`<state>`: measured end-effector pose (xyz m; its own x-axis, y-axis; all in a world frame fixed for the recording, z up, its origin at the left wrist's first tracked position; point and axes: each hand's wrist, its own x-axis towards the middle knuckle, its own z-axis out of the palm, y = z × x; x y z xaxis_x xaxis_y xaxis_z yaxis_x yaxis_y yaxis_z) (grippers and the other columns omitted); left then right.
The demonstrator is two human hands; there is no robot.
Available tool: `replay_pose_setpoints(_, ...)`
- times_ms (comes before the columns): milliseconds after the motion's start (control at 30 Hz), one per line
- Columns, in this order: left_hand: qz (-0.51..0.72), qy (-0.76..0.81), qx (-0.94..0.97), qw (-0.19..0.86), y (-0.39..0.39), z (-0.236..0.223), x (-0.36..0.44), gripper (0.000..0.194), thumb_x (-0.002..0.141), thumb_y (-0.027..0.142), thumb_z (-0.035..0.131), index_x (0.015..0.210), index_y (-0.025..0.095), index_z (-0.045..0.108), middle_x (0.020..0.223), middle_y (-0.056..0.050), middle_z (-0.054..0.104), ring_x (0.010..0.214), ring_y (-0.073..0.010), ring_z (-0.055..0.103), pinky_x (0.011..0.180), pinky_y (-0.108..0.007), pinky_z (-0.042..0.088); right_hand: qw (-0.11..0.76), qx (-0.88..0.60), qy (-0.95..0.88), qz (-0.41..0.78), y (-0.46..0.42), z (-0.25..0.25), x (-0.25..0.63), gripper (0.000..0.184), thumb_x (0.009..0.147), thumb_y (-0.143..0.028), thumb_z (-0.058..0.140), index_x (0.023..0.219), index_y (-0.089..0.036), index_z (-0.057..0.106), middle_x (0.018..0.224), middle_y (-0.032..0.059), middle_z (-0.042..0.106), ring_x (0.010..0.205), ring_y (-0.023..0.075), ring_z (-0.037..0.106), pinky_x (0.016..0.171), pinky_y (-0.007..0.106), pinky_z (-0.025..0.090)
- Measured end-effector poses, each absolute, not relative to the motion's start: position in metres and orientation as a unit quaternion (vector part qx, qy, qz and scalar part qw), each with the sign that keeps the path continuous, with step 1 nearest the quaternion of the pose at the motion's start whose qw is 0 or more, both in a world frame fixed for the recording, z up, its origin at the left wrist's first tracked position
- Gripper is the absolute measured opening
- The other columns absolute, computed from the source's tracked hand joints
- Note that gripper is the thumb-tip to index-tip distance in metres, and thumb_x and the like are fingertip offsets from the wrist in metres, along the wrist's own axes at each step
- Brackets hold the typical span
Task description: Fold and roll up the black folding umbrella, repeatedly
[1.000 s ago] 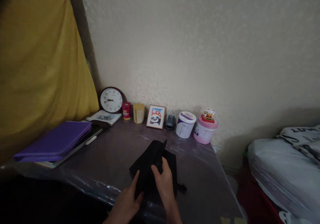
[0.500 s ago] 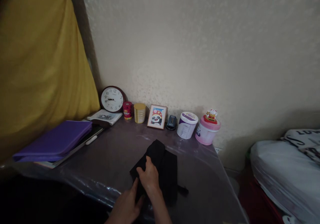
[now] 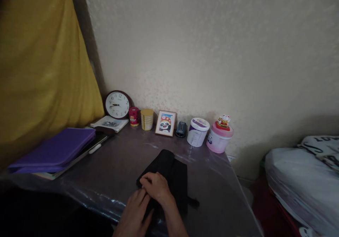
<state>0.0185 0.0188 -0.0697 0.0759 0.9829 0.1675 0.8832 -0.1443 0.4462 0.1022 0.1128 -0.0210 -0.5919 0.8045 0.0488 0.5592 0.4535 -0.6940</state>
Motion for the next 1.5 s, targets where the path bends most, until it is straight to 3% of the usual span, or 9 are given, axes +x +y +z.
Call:
replay_pose_setpoints(100,0.21,0.63,0.739,0.111,0.023,-0.069,0.022,0.056,0.076,0.02,0.043,0.131,0.025,0.036,0.138,-0.004,0.036,0.126,-0.0256,0.03,0.103,-0.042,0.029,0.193,-0.373,-0.844,0.335,0.115,-0.017,0.105,0.024,0.083,-0.028,0.044,0.077,-0.027,0.068,0.079,-0.0052,0.07,0.073,0.0131,0.063,0.097,0.035,0.029)
replay_pose_setpoints(433,0.165,0.656,0.721,0.148,0.031,-0.086,0.025,0.066,0.069,0.01,0.038,0.135,0.014,0.031,0.141,-0.009,0.032,0.128,-0.0248,0.029,0.101,-0.039,0.032,0.301,-0.302,-0.861,0.279,0.104,-0.027,0.137,0.026,0.089,-0.028,0.04,0.096,-0.025,0.065,0.095,0.0014,0.067,0.096,0.0149,0.056,0.087,0.029,0.042)
replay_pose_setpoints(667,0.186,0.684,0.688,0.154,0.031,-0.104,0.026,0.071,0.071,0.01,0.041,0.138,0.025,0.021,0.147,-0.009,0.016,0.132,-0.0299,0.022,0.1,-0.045,0.033,0.252,-0.282,-0.904,0.2,0.133,-0.042,0.146,0.028,0.09,-0.026,0.039,0.106,-0.027,0.062,0.114,0.0015,0.061,0.117,0.0175,0.044,0.104,0.043,0.027)
replay_pose_setpoints(967,0.154,0.713,0.663,0.169,0.034,-0.103,0.027,0.069,0.074,0.01,0.04,0.137,0.029,0.021,0.143,-0.011,0.028,0.128,-0.0273,0.031,0.1,-0.042,0.031,0.219,-0.294,-0.926,0.094,0.203,-0.054,0.129,0.027,0.091,-0.026,0.038,0.097,-0.026,0.064,0.103,-0.0012,0.066,0.114,0.0154,0.045,0.105,0.04,0.018)
replay_pose_setpoints(1067,0.132,0.727,0.651,0.175,0.035,-0.101,0.029,0.072,0.073,0.009,0.041,0.137,0.031,0.019,0.142,-0.009,0.029,0.128,-0.0262,0.031,0.1,-0.041,0.03,0.212,-0.339,-0.914,0.073,0.226,-0.056,0.128,0.027,0.09,-0.023,0.039,0.093,-0.026,0.065,0.101,-0.0012,0.067,0.112,0.0148,0.047,0.103,0.038,0.022)
replay_pose_setpoints(1167,0.119,0.732,0.646,0.183,0.036,-0.098,0.031,0.073,0.071,0.008,0.041,0.137,0.031,0.019,0.143,-0.009,0.028,0.129,-0.0248,0.03,0.101,-0.039,0.029,0.23,-0.399,-0.885,0.061,0.239,-0.053,0.128,0.026,0.089,-0.021,0.039,0.095,-0.022,0.065,0.103,0.0031,0.066,0.11,0.0171,0.049,0.099,0.037,0.029)
replay_pose_setpoints(1300,0.118,0.742,0.641,0.155,0.034,-0.095,0.034,0.075,0.069,0.006,0.041,0.137,0.03,0.02,0.141,-0.01,0.031,0.126,-0.025,0.034,0.099,-0.038,0.03,0.277,-0.439,-0.854,0.04,0.224,-0.046,0.128,0.03,0.089,-0.023,0.037,0.108,-0.016,0.059,0.116,0.011,0.058,0.117,0.0218,0.043,0.1,0.042,0.027)
replay_pose_setpoints(1400,0.121,0.736,0.651,0.139,0.032,-0.093,0.033,0.073,0.071,0.006,0.04,0.137,0.029,0.022,0.14,-0.011,0.034,0.125,-0.0253,0.036,0.099,-0.038,0.031,0.288,-0.364,-0.883,0.072,0.197,-0.047,0.128,0.028,0.09,-0.026,0.038,0.105,-0.021,0.061,0.11,0.0047,0.062,0.116,0.0174,0.044,0.1,0.036,0.03)
replay_pose_setpoints(1500,0.131,0.716,0.67,0.148,0.029,-0.09,0.03,0.068,0.075,0.01,0.038,0.137,0.029,0.021,0.139,-0.012,0.034,0.122,-0.0259,0.039,0.098,-0.04,0.032,0.276,-0.334,-0.897,0.094,0.184,-0.052,0.132,0.026,0.088,-0.026,0.041,0.1,-0.024,0.064,0.109,0.0027,0.063,0.115,0.0178,0.046,0.101,0.039,0.029)
